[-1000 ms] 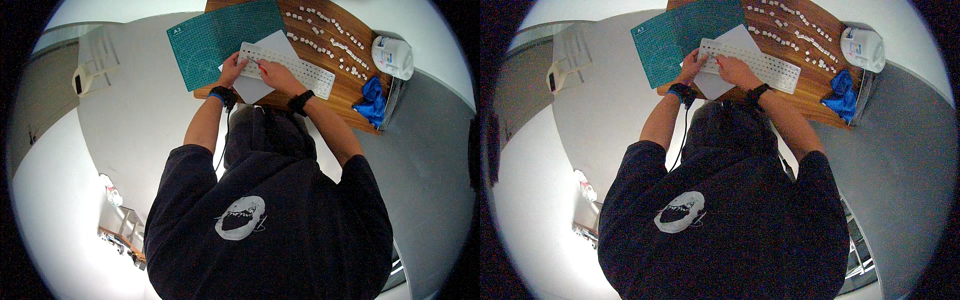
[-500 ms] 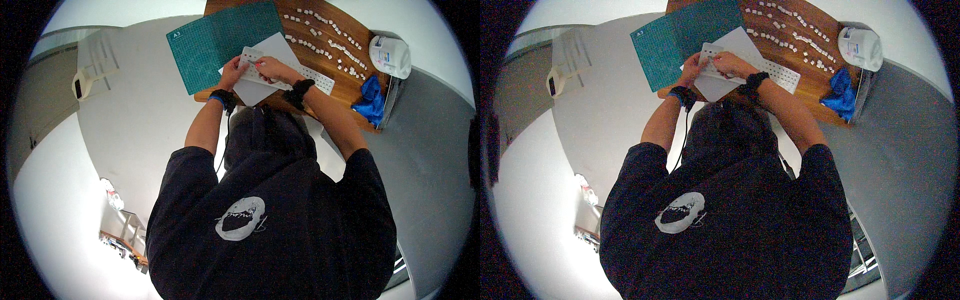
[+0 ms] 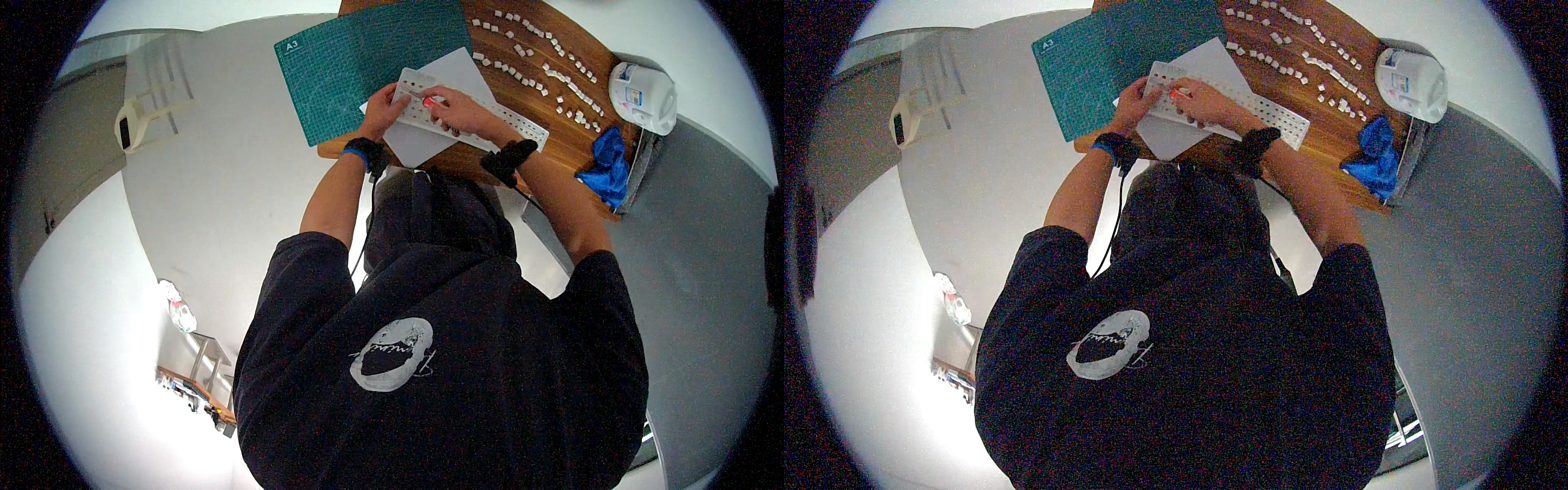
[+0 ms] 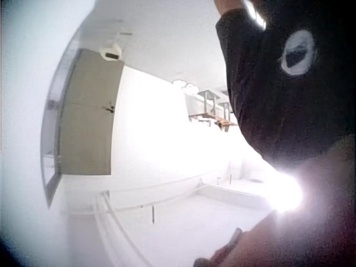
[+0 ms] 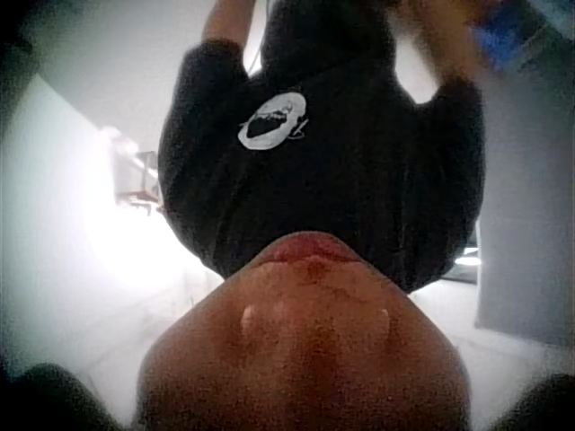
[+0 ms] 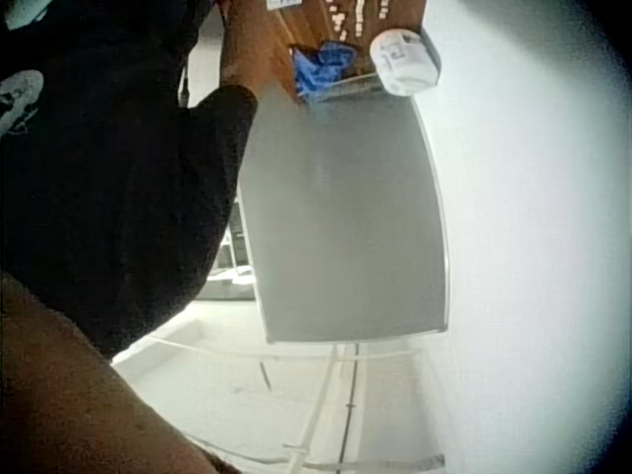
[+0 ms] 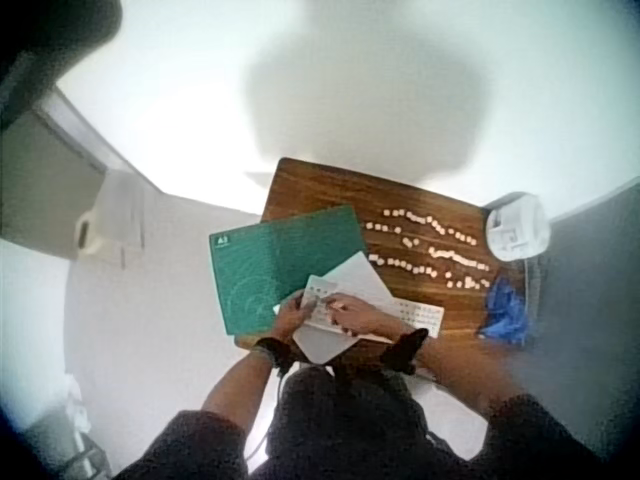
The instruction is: The person uses a red-handled tool to press white keycaps into a white keyboard base on a wooden table. The person repeatedly picks up keycaps and inserts them into the keyboard, then sets the tool down and continues the process.
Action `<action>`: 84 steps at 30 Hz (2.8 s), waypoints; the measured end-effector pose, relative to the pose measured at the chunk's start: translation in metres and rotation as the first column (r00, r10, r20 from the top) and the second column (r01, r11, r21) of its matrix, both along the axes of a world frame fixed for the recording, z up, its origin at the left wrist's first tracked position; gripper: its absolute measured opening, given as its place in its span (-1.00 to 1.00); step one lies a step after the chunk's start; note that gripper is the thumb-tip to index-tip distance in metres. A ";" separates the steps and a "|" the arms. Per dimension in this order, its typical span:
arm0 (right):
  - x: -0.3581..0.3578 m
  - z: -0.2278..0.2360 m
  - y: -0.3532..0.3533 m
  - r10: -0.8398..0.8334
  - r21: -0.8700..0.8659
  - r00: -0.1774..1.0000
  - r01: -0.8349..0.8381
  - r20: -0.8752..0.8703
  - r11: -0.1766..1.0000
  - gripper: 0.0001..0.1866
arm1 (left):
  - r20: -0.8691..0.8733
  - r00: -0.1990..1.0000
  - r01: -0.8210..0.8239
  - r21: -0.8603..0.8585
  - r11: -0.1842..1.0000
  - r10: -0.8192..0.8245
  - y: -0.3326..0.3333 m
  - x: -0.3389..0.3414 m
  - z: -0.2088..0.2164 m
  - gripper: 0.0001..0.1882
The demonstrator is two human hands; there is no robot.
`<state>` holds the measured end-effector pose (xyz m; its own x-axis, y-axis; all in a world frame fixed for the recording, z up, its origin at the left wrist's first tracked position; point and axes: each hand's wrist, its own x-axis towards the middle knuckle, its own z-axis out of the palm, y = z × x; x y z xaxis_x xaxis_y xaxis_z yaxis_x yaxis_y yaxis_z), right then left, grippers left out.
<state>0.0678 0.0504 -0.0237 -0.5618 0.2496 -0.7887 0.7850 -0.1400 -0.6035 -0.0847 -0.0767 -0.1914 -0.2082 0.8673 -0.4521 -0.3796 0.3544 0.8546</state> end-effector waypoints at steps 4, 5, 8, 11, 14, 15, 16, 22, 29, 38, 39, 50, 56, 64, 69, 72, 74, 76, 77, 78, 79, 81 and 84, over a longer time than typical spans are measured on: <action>0.018 -0.042 -0.019 0.270 0.508 0.962 -0.208 -0.049 0.836 -0.60 | -0.046 0.999 0.023 -0.060 0.998 -0.025 0.005 0.001 0.005 -0.56; 0.022 -0.046 -0.021 0.264 0.493 0.964 -0.214 -0.032 0.843 -0.60 | -0.048 0.999 0.022 -0.049 0.999 -0.025 0.004 0.002 0.007 -0.56; 0.022 -0.044 -0.023 0.257 0.480 0.966 -0.215 -0.022 0.850 -0.60 | -0.041 0.999 0.017 -0.021 1.000 -0.018 0.001 0.000 0.005 -0.53; 0.024 -0.047 -0.023 0.248 0.504 0.967 -0.190 -0.051 0.843 -0.60 | -0.015 1.000 0.018 -0.031 0.999 -0.019 0.000 0.001 0.011 -0.53; 0.023 -0.054 -0.023 0.280 0.566 0.958 -0.203 -0.052 0.799 -0.63 | 0.039 0.999 0.004 -0.057 0.998 -0.002 0.001 0.002 0.012 -0.50; 0.021 -0.054 -0.024 0.298 0.591 0.953 -0.215 -0.045 0.777 -0.64 | 0.060 0.998 -0.003 -0.065 0.998 0.007 0.002 0.002 0.013 -0.49; 0.020 -0.054 -0.024 0.297 0.590 0.954 -0.220 -0.034 0.777 -0.64 | 0.057 0.998 -0.008 -0.048 0.999 0.011 0.002 0.002 0.014 -0.47; 0.016 -0.041 -0.032 0.287 0.594 0.958 -0.215 -0.028 0.775 -0.65 | 0.004 1.000 -0.020 -0.020 1.000 0.020 -0.001 0.003 0.010 -0.41; 0.020 -0.052 -0.034 0.246 0.570 0.969 -0.186 -0.029 0.800 -0.64 | -0.050 0.999 0.012 -0.049 0.999 -0.014 0.001 0.002 0.021 -0.43; 0.020 -0.061 -0.035 0.167 0.507 0.985 -0.128 -0.032 0.852 -0.61 | -0.018 1.000 -0.002 -0.073 0.997 0.000 0.004 0.004 0.020 -0.43; 0.018 -0.059 -0.036 0.148 0.496 0.988 -0.112 -0.033 0.861 -0.61 | -0.033 0.999 0.012 -0.074 0.997 -0.014 0.004 0.002 0.018 -0.42; 0.045 -0.056 0.019 0.058 0.689 0.997 -0.004 -0.055 0.725 -0.51 | 0.027 0.999 0.047 -0.055 0.997 -0.045 0.004 -0.001 0.001 -0.53; 0.053 -0.102 0.061 0.222 0.793 0.975 -0.131 -0.006 0.595 -0.50 | -0.197 0.955 0.210 -0.073 0.975 -0.221 0.002 -0.014 0.016 -0.56; 0.025 -0.106 0.072 0.468 0.865 0.865 -0.086 -0.181 0.494 -0.49 | -0.138 0.959 0.225 -0.158 0.961 -0.248 -0.020 -0.023 0.057 -0.63; 0.000 -0.101 0.062 0.664 0.749 0.709 -0.303 -0.235 0.589 -0.44 | -0.071 0.955 0.275 -0.143 0.951 -0.287 -0.039 -0.026 0.037 -0.68; -0.008 -0.107 0.054 0.722 0.780 0.654 -0.323 -0.226 0.536 -0.56 | 0.020 0.974 0.227 -0.160 0.961 -0.227 -0.040 -0.027 0.029 -0.44; -0.013 -0.117 0.051 0.722 0.747 0.664 -0.378 -0.194 0.547 -0.71 | -0.127 0.954 0.230 -0.274 0.934 -0.272 -0.035 -0.028 0.031 -0.34; -0.013 -0.130 0.051 0.728 0.740 0.657 -0.388 -0.196 0.550 -0.85 | -0.185 0.938 0.221 -0.333 0.917 -0.293 -0.031 -0.026 0.033 -0.27; -0.010 -0.135 0.053 0.731 0.751 0.647 -0.368 -0.217 0.549 -0.91 | -0.173 0.941 0.222 -0.339 0.914 -0.292 -0.031 -0.027 0.034 -0.25; -0.006 -0.141 0.055 0.731 0.761 0.640 -0.346 -0.236 0.548 -0.96 | -0.161 0.941 0.228 -0.344 0.911 -0.296 -0.030 -0.031 0.031 -0.23; -0.010 -0.139 0.056 0.753 0.791 0.616 -0.330 -0.233 0.515 -0.93 | -0.221 0.935 0.201 -0.313 0.928 -0.277 -0.047 -0.041 0.008 -0.27; -0.001 -0.136 0.058 0.722 0.849 0.665 -0.258 -0.191 0.462 -0.89 | -0.326 0.872 0.241 -0.362 0.901 -0.364 -0.046 -0.045 0.007 -0.30; 0.015 -0.120 0.059 0.591 0.847 0.775 -0.147 -0.223 0.512 -0.82 | -0.790 0.446 0.208 -0.365 0.908 -0.420 -0.029 -0.038 0.014 -0.41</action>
<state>0.0827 0.1095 -0.1435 -0.9569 0.2869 -0.0445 0.2577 0.7688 -0.5852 -0.1231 -0.1057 -0.1772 -0.3064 0.8752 -0.3742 0.6481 0.4798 0.5915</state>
